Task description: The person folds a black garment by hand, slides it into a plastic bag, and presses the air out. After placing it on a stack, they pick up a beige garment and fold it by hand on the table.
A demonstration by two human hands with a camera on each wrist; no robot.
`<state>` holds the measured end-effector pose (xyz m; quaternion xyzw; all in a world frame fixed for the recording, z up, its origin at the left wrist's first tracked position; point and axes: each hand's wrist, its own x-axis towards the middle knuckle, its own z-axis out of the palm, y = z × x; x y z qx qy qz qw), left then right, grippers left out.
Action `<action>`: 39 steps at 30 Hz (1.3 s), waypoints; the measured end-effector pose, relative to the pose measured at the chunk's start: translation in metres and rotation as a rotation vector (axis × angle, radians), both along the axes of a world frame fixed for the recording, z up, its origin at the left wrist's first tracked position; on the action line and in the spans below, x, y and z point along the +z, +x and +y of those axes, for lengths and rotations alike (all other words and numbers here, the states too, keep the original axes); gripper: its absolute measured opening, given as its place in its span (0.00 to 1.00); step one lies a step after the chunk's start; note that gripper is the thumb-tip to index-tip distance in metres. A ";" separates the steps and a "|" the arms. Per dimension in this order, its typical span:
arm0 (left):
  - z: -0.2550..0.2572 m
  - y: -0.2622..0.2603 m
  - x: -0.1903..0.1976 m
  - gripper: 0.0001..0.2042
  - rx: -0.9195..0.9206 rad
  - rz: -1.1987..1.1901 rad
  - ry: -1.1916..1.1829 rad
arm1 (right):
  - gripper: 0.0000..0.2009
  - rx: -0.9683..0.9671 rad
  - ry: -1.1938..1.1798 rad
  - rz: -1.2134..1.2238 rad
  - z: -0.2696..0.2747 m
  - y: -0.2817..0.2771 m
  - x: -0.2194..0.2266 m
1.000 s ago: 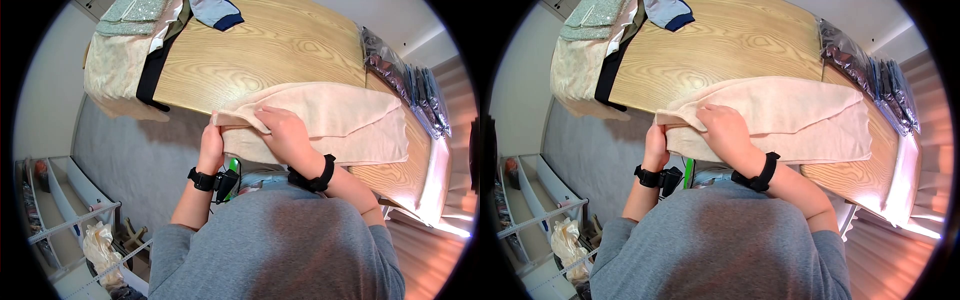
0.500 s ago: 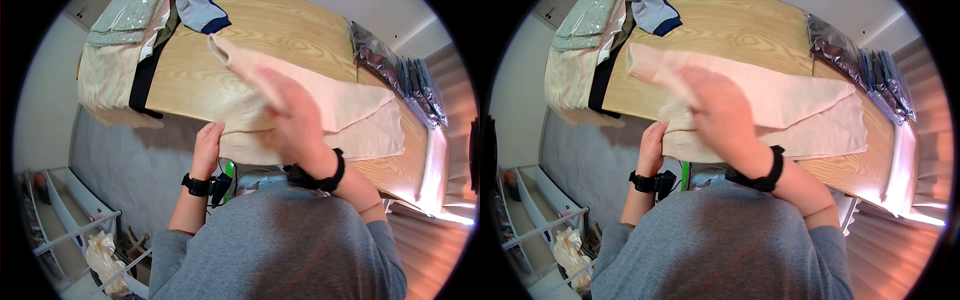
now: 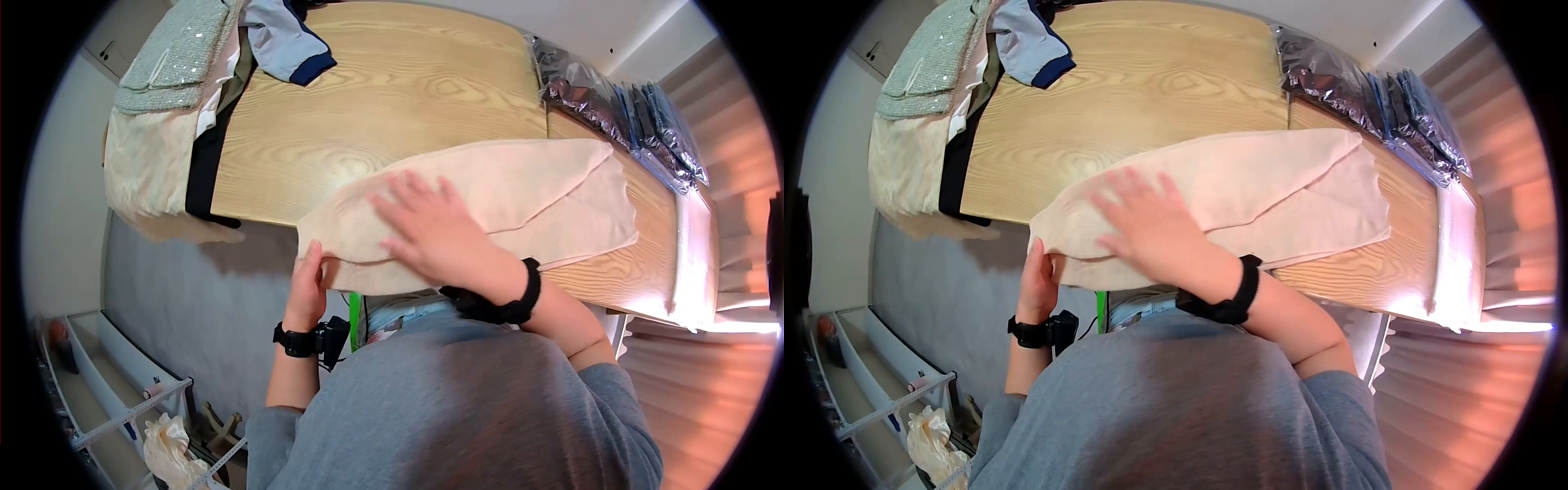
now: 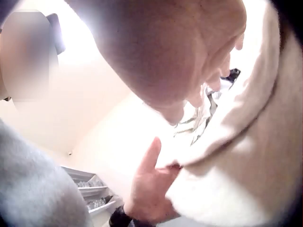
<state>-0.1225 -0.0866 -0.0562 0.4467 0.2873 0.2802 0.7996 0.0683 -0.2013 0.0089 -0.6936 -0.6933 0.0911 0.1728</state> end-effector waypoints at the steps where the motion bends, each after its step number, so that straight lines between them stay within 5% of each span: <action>1: 0.003 0.002 0.001 0.23 -0.023 0.015 0.004 | 0.29 -0.184 -0.015 -0.120 -0.006 0.007 -0.003; 5: -0.004 0.023 0.003 0.20 0.081 0.144 0.084 | 0.29 -0.584 -0.104 -0.309 -0.026 0.030 -0.013; 9: 0.002 0.029 0.009 0.19 0.149 0.107 0.044 | 0.29 -0.637 -0.047 -0.215 -0.031 0.040 -0.031; 14: 0.021 0.022 0.027 0.20 0.138 0.006 -0.068 | 0.27 -0.550 0.031 -0.243 -0.036 0.030 -0.033; 16: 0.026 0.019 0.034 0.20 0.060 -0.120 -0.292 | 0.27 -0.556 0.061 -0.236 -0.038 0.026 -0.037; 21: 0.023 0.032 0.064 0.19 0.015 -0.144 -0.192 | 0.26 -0.568 0.171 -0.211 -0.041 0.027 -0.033; 30: -0.020 0.105 0.125 0.16 -0.191 0.020 0.201 | 0.24 -0.296 0.234 -0.065 -0.053 0.036 -0.042; 32: -0.036 0.129 0.136 0.13 -0.170 0.052 0.217 | 0.21 -0.340 0.212 0.673 -0.070 0.060 -0.021; 34: -0.039 0.149 0.134 0.10 -0.346 0.181 0.324 | 0.19 -0.430 0.148 0.794 -0.089 0.086 -0.005; 36: -0.041 0.175 0.123 0.12 -0.455 0.239 0.404 | 0.24 -0.609 0.141 1.535 -0.102 0.112 -0.015; 37: -0.047 0.191 0.118 0.11 -0.543 0.288 0.478 | 0.24 -0.609 0.145 1.537 -0.105 0.120 -0.020; 39: -0.060 0.219 0.100 0.12 -0.634 0.338 0.555 | 0.32 -0.527 0.130 1.939 -0.111 0.132 -0.028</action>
